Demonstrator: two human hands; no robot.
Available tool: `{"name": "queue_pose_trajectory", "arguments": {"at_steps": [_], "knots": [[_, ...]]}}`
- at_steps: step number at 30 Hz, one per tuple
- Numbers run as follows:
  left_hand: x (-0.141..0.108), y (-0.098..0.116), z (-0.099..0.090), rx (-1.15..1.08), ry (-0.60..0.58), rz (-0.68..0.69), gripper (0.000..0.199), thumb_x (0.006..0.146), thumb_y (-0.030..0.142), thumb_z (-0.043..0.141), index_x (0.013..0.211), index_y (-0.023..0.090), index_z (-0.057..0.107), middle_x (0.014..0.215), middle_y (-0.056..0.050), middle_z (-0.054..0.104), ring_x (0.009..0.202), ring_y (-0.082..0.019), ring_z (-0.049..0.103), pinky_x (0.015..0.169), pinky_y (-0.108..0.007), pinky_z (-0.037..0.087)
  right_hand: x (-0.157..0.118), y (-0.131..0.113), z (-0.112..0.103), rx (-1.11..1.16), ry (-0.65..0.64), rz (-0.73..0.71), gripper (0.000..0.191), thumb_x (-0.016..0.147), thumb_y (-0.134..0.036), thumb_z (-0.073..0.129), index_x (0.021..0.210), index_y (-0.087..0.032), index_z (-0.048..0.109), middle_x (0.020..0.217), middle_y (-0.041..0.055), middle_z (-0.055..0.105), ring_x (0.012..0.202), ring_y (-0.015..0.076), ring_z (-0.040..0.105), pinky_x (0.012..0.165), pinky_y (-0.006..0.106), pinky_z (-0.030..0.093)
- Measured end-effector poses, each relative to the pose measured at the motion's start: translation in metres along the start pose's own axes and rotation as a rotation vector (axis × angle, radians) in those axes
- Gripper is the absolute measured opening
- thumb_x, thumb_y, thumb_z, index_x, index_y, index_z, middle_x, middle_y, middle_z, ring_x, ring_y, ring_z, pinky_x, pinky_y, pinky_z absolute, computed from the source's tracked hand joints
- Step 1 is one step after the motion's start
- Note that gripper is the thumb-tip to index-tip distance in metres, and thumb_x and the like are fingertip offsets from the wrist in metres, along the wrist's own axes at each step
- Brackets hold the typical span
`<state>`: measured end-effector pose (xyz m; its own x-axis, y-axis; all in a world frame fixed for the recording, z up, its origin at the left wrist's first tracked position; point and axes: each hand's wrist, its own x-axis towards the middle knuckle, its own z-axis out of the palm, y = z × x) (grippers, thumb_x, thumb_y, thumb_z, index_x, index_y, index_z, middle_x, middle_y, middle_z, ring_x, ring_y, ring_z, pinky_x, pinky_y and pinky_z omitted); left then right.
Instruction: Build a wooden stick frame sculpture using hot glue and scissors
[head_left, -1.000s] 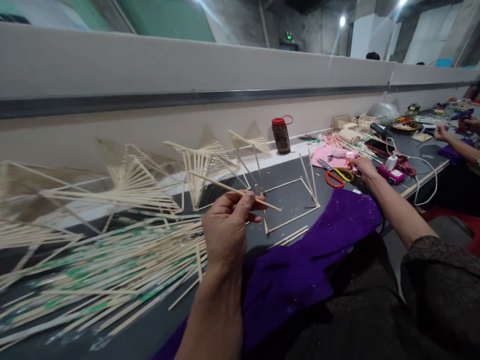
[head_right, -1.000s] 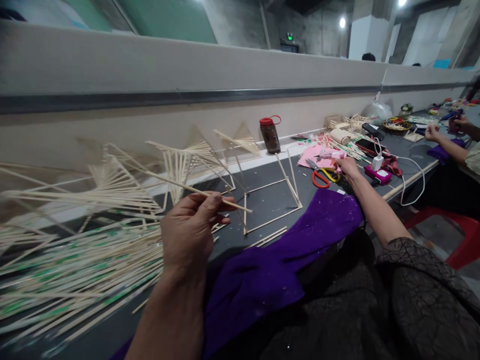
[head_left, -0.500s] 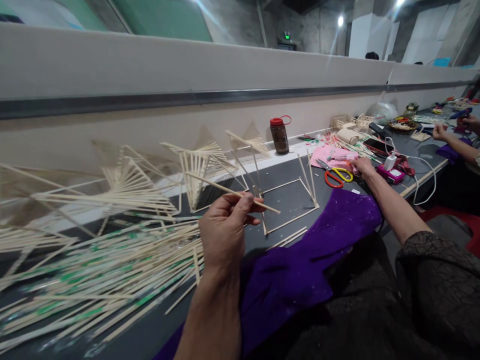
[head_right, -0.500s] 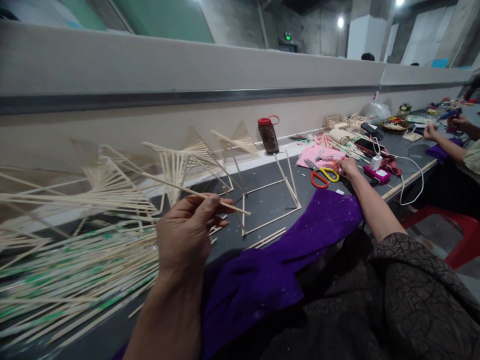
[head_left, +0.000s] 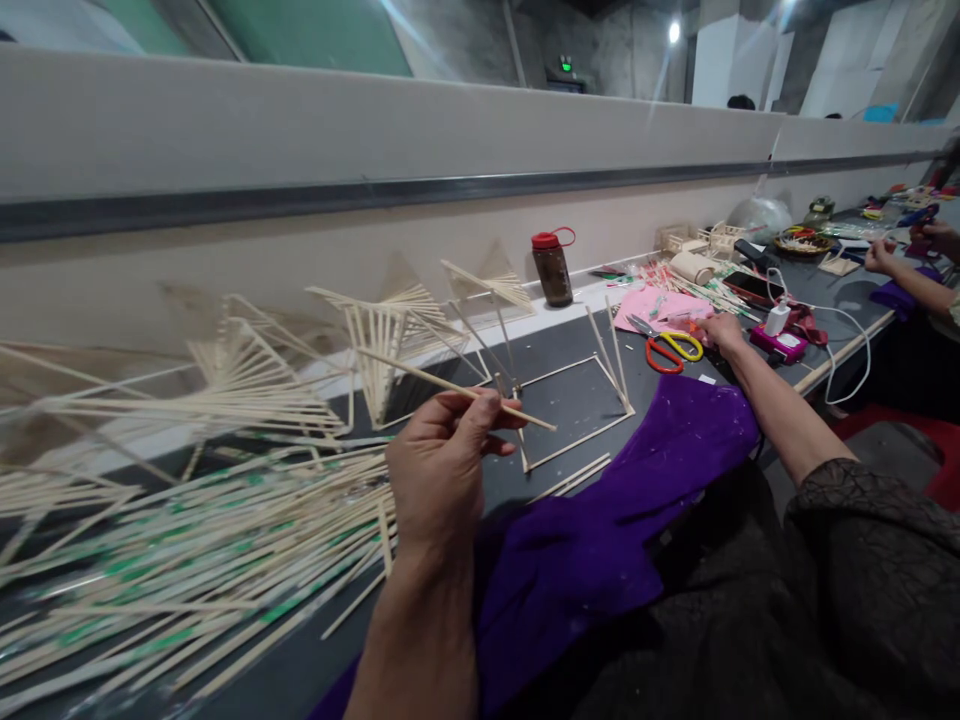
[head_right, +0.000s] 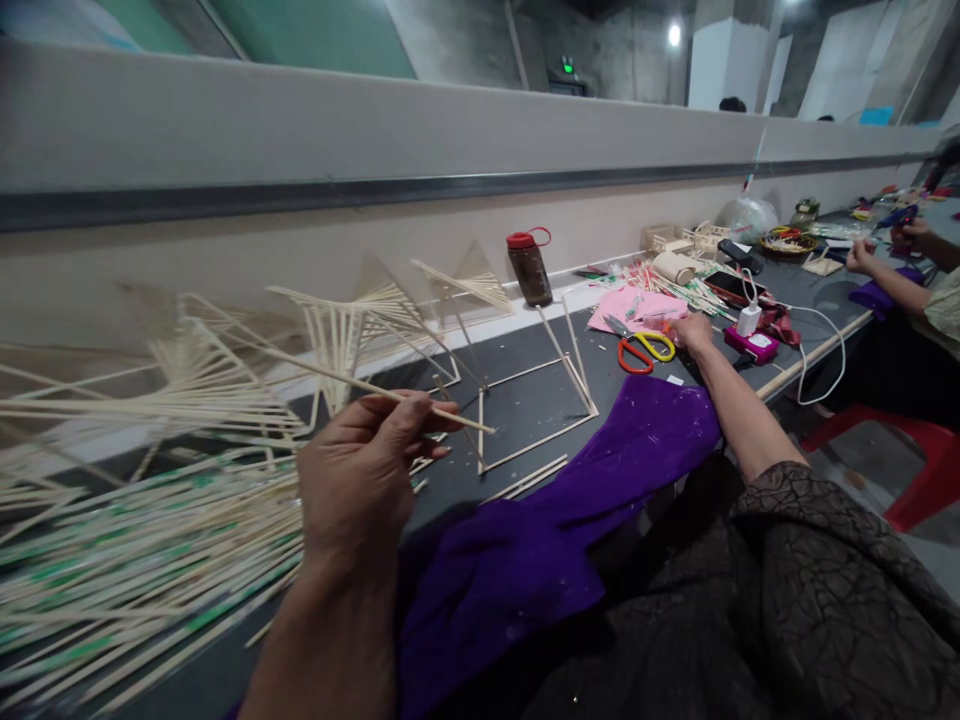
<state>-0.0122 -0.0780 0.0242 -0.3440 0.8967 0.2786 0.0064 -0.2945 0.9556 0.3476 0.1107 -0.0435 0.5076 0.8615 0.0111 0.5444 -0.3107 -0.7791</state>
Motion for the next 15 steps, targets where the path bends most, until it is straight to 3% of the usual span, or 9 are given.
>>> {"name": "queue_pose_trajectory", "arguments": {"at_steps": [4,7,10,15], "knots": [[0.000,0.000,0.000,0.008,-0.013,0.001,0.028,0.068,0.041,0.077,0.074,0.018,0.063,0.071,-0.002,0.073,0.059,-0.015,0.069,0.042,-0.019,0.049,0.006,-0.003,-0.002,-0.152,0.031,0.049,0.033,0.094,-0.042,0.061,0.110,-0.013,0.065,0.107,0.0077,0.069,0.094,0.0184,0.067,0.082,0.036,0.057],[-0.001,0.000,0.000,0.011,-0.019,0.002,0.025,0.070,0.039,0.077,0.074,0.018,0.064,0.071,-0.003,0.073,0.060,-0.015,0.069,0.042,-0.019,0.049,0.010,-0.006,-0.001,-0.233,0.095,0.034,0.034,0.090,-0.040,0.065,0.101,-0.009,0.070,0.101,0.0163,0.072,0.099,0.0252,0.070,0.080,0.032,0.054],[-0.002,0.001,0.001,0.015,-0.008,0.008,0.022,0.071,0.037,0.075,0.074,0.018,0.064,0.072,-0.003,0.073,0.060,-0.015,0.069,0.042,-0.019,0.049,0.011,-0.007,0.000,-0.306,0.119,-0.004,0.036,0.086,-0.035,0.065,0.107,-0.006,0.071,0.108,0.0246,0.071,0.105,0.0305,0.069,0.081,0.032,0.052],[-0.002,-0.001,0.002,0.010,0.015,0.040,0.025,0.070,0.039,0.074,0.075,0.018,0.062,0.070,-0.003,0.073,0.058,-0.014,0.069,0.041,-0.017,0.047,0.002,-0.013,-0.008,-0.447,0.088,-0.086,0.039,0.084,-0.030,0.065,0.113,-0.004,0.070,0.116,0.0283,0.068,0.113,0.0349,0.065,0.089,0.039,0.050]]}}
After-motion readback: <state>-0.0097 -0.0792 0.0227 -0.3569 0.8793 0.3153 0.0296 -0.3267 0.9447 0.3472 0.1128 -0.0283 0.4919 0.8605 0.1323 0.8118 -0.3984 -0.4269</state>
